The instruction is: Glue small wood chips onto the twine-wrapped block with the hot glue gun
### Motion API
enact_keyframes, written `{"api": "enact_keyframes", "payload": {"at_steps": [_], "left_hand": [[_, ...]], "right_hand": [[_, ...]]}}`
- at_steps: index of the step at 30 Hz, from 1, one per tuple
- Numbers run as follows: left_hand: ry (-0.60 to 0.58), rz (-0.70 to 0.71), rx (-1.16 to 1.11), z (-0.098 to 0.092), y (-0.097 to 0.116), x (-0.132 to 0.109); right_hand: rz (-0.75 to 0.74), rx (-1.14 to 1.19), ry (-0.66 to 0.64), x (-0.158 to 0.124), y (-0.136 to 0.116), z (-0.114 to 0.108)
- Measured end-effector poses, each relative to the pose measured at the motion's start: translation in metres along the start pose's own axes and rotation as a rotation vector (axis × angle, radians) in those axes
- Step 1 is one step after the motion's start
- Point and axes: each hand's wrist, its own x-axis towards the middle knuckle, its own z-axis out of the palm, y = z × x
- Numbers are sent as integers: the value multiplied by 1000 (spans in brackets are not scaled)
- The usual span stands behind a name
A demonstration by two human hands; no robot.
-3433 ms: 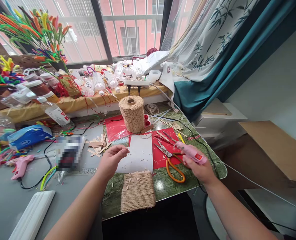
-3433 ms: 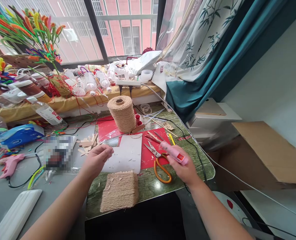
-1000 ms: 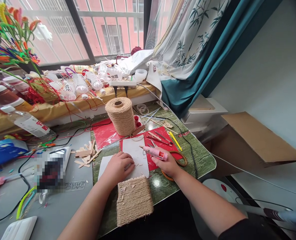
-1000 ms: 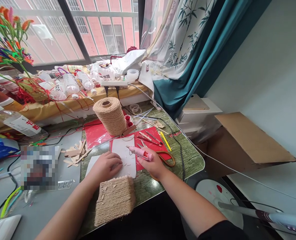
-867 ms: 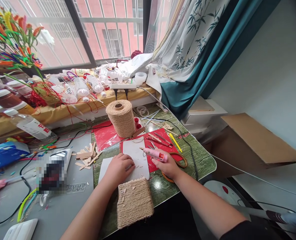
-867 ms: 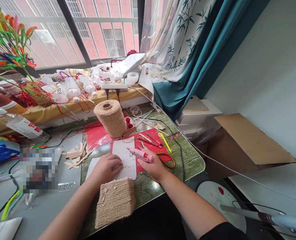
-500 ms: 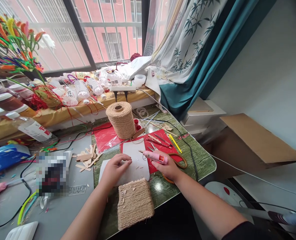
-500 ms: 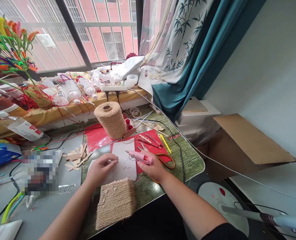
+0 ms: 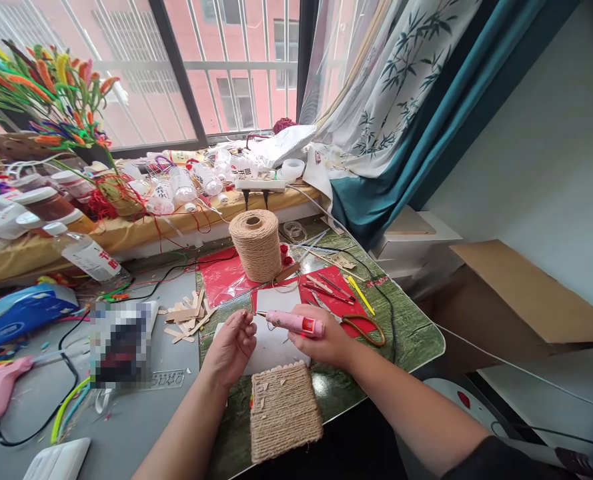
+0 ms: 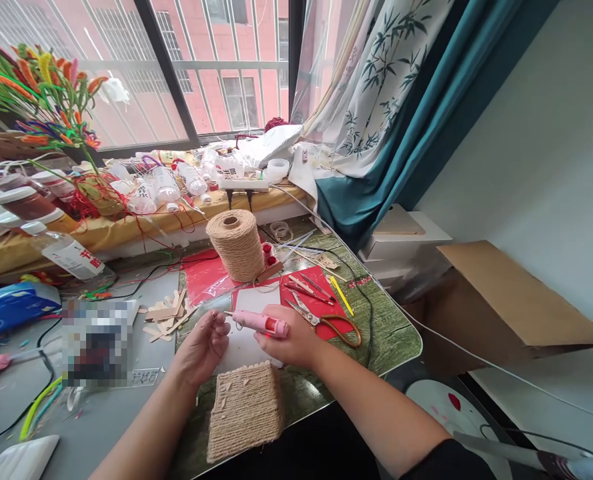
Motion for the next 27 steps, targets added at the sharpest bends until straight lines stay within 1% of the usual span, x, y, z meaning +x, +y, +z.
{"api": "enact_keyframes", "payload": {"at_steps": [2,7,12,18,27], "left_hand": [[3,17,-7,-3,0,0],[-2,65,41,-5,-2,-3],[33,51,75,-6,-5,-6],[1,59,82,-5,-7,-6],[24,73,127,-2,-9,-8]], "right_hand": [[15,34,-1,2,2,8],[29,-14,-14,3,4,19],[26,-24,-2,3,-1,20],[31,-40,-18,3,-1,21],[67,-13,-7,3,0,23]]}}
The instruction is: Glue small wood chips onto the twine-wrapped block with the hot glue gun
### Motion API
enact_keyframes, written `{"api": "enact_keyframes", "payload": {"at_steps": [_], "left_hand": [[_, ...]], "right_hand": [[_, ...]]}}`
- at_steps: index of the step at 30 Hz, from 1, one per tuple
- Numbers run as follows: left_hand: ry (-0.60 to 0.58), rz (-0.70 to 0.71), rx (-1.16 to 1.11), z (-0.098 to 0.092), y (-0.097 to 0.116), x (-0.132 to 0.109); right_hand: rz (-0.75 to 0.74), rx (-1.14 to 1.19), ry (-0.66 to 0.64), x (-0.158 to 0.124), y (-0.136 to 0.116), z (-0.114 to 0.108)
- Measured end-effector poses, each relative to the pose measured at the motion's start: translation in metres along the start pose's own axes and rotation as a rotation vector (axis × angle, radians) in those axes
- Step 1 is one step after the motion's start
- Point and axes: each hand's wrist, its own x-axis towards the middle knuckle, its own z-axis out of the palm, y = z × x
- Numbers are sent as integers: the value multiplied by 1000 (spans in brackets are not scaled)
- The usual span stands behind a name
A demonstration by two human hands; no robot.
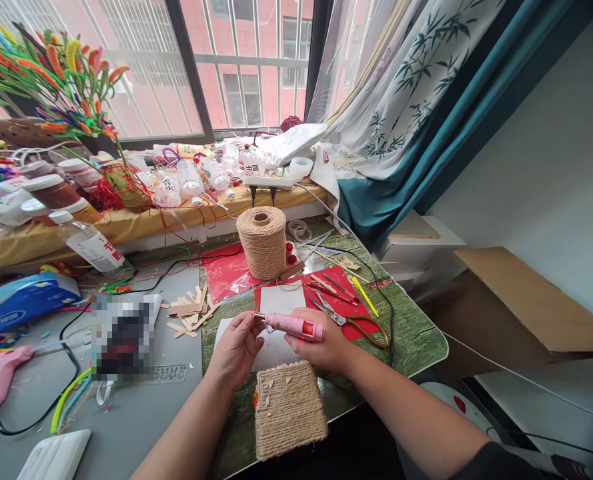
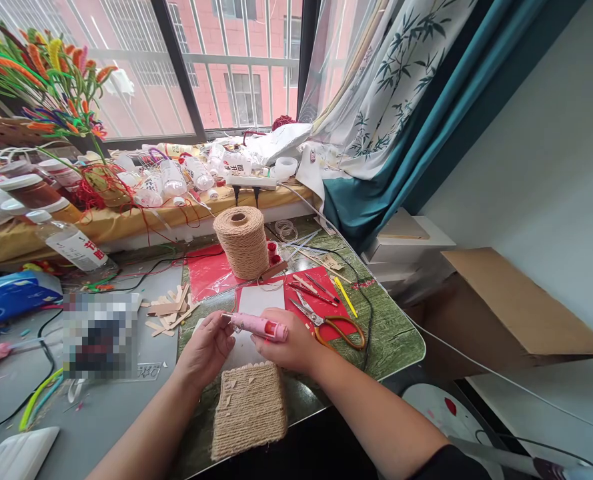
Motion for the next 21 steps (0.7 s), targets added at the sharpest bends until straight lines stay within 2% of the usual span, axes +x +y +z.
{"api": "enact_keyframes", "payload": {"at_steps": [16,21], "left_hand": [[-36,21,39,-3,-1,2],[-9,17,29,-4,-1,3]], "right_hand": [[-5,-22,-11,0,6,3],[6,-13,-7,-1,6,3]]}}
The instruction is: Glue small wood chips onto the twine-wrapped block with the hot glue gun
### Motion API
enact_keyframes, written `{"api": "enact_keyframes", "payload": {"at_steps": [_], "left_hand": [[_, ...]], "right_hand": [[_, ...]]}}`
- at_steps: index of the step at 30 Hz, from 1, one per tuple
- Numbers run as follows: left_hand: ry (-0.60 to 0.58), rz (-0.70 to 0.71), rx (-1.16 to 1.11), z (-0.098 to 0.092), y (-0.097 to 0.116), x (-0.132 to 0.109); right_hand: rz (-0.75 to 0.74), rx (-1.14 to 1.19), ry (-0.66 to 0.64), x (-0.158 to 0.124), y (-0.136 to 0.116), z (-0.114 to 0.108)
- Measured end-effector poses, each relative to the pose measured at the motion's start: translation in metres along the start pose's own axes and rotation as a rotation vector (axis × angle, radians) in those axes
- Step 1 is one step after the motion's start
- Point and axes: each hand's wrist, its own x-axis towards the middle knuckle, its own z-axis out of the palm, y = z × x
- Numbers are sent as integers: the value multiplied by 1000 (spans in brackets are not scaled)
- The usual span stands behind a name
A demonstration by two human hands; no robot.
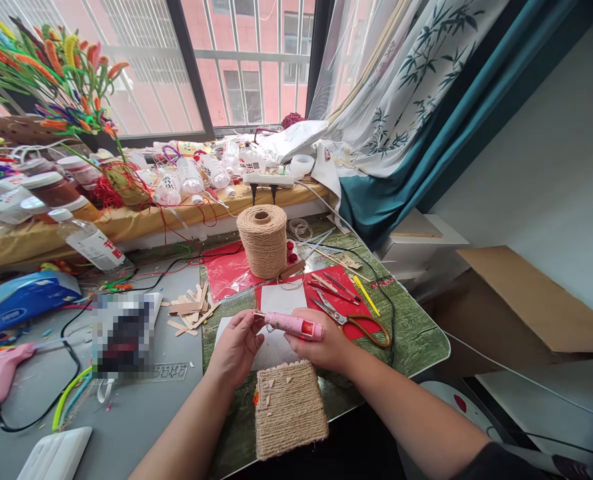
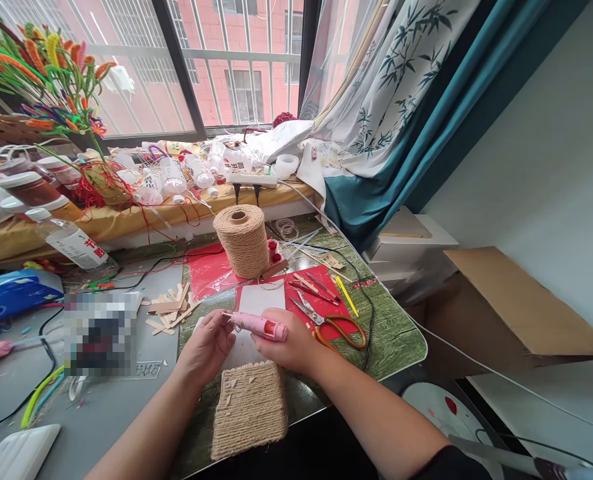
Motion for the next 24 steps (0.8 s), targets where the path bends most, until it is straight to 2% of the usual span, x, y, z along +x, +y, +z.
{"api": "enact_keyframes", "payload": {"at_steps": [24], "left_hand": [[41,12,4,5,2,-1]], "right_hand": [[38,68,-38,-2,7,1]]}}
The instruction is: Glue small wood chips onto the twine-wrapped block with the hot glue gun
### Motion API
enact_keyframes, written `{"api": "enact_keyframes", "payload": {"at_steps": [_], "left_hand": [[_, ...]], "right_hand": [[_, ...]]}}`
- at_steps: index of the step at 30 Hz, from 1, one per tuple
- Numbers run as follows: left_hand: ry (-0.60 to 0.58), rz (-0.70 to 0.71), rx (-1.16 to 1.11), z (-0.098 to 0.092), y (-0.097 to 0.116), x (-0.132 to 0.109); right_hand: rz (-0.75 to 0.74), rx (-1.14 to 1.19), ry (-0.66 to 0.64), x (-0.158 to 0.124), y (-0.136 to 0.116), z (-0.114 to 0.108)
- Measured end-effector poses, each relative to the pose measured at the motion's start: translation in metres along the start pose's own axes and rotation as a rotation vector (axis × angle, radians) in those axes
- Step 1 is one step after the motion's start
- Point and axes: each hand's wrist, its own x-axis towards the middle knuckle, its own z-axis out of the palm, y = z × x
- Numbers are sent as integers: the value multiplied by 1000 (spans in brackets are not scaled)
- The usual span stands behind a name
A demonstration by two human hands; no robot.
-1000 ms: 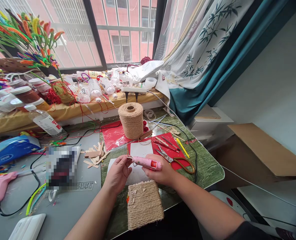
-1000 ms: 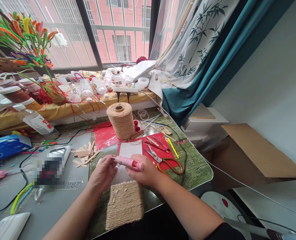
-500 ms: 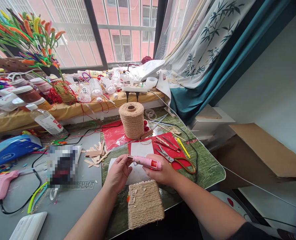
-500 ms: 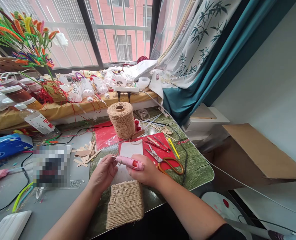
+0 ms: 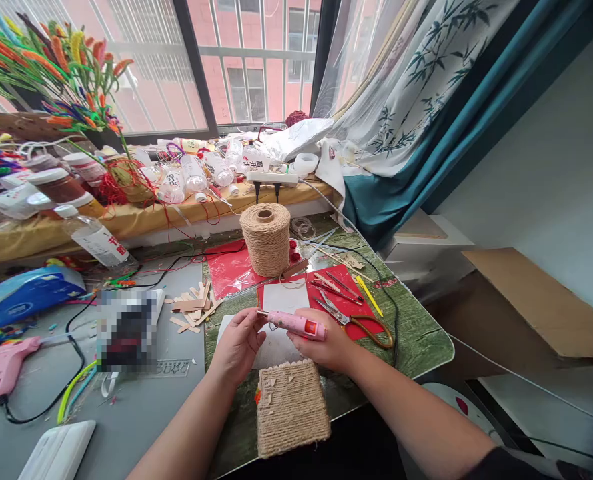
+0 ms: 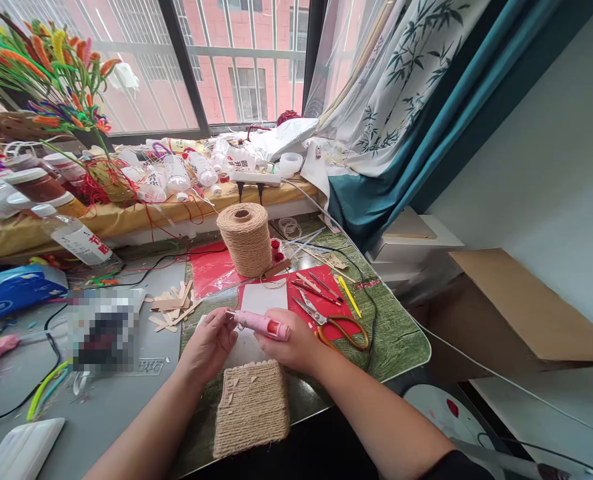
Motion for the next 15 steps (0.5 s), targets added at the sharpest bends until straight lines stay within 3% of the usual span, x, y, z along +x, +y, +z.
{"api": "enact_keyframes", "payload": {"at_steps": [15], "left_hand": [[-2,-2,9,-3,-2,2]], "right_hand": [[3,-48,13,0,0,0]]}}
